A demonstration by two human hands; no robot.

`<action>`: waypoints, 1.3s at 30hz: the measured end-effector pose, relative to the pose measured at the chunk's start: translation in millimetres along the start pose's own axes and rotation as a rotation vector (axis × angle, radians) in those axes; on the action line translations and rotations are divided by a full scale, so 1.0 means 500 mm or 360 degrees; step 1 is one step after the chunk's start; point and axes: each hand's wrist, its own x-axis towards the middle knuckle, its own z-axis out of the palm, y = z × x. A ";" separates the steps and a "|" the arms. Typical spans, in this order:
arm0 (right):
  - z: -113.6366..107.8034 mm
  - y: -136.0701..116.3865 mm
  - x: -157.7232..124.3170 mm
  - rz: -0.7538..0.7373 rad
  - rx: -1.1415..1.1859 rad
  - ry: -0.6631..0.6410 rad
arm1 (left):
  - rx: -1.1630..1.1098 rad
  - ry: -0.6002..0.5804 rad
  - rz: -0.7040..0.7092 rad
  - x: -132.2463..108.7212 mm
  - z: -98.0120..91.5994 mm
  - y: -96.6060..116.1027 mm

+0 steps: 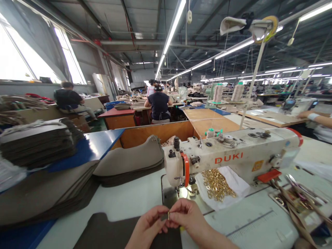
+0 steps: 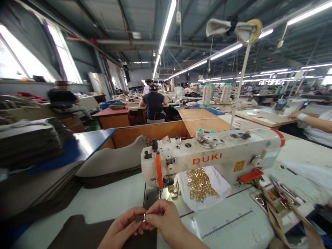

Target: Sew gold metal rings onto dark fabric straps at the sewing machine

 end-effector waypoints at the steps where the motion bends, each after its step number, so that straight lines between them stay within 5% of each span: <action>1: 0.002 0.001 0.000 0.0005 0.0004 -0.0001 | 0.0012 -0.0015 -0.0003 0.000 0.000 0.004; 9: 0.017 -0.020 -0.024 -0.0083 -0.0153 -0.0036 | 0.0114 -0.0042 0.0050 0.007 -0.008 -0.032; 18: 0.026 -0.022 -0.042 -0.0291 -0.0613 0.0182 | 0.0284 0.0065 0.0294 -0.003 -0.014 -0.035; 28: 0.021 0.000 -0.023 -0.0425 -0.0351 0.0303 | 0.0045 0.0188 0.0110 0.002 0.000 0.000; 39: 0.022 -0.005 -0.028 -0.0427 -0.0542 0.0326 | 0.0006 0.0236 0.0089 -0.005 -0.002 -0.015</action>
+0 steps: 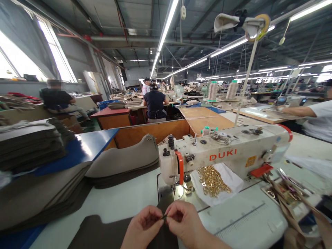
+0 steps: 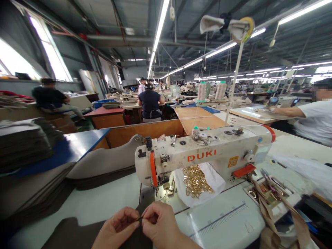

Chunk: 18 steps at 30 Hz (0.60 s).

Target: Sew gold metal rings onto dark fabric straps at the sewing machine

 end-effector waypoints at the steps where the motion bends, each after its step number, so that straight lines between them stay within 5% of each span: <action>1: -0.002 -0.001 -0.001 0.0020 0.0012 -0.0012 | 0.0006 0.0017 0.0016 0.000 0.000 -0.002; 10: -0.012 -0.009 0.002 0.0228 0.0033 -0.0049 | 0.0113 0.0086 0.0155 -0.003 0.000 -0.003; 18: -0.010 -0.006 0.003 0.0181 -0.0079 -0.0101 | 0.0227 -0.0009 0.0037 -0.006 0.010 0.010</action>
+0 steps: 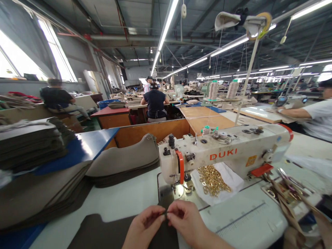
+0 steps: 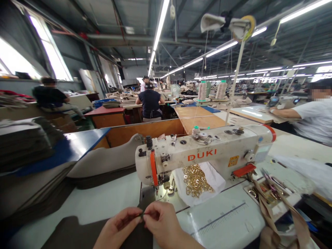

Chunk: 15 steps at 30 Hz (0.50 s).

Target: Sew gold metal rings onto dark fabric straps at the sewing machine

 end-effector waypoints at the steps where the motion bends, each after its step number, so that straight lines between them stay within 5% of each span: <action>1: -0.001 -0.001 -0.001 -0.0018 -0.0018 -0.0010 | 0.0046 -0.0037 -0.0011 0.000 0.001 0.001; 15: -0.019 -0.012 -0.018 -0.0283 -0.0616 0.0001 | 0.0473 -0.0034 0.0126 -0.011 0.007 0.007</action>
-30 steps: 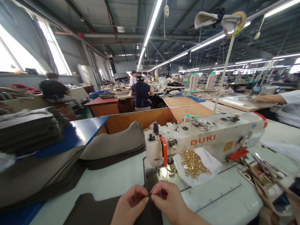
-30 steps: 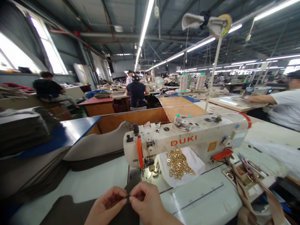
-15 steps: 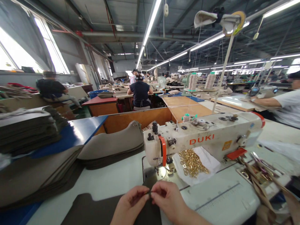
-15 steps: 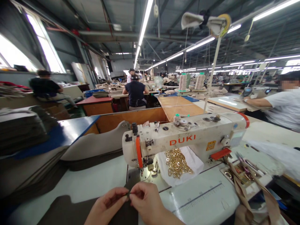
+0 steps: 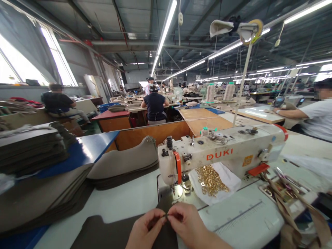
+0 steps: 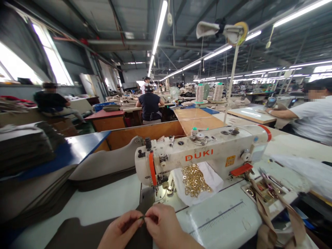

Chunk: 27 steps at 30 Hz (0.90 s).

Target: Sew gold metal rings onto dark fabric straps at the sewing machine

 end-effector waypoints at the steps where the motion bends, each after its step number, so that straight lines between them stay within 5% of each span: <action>1: -0.004 0.000 -0.004 0.0016 -0.0005 -0.0015 | 0.0042 -0.0038 0.0034 -0.001 -0.001 0.001; 12: -0.044 0.013 -0.002 0.0635 0.0385 -0.0177 | 0.1176 0.0356 0.0813 0.010 0.006 -0.065; 23: -0.019 0.001 0.091 0.0727 0.0285 -0.0426 | 0.1134 0.0391 0.0837 -0.005 0.011 -0.042; 27: -0.028 -0.002 0.102 0.0733 0.0270 -0.0550 | 0.1194 0.0340 0.1013 0.009 0.013 -0.024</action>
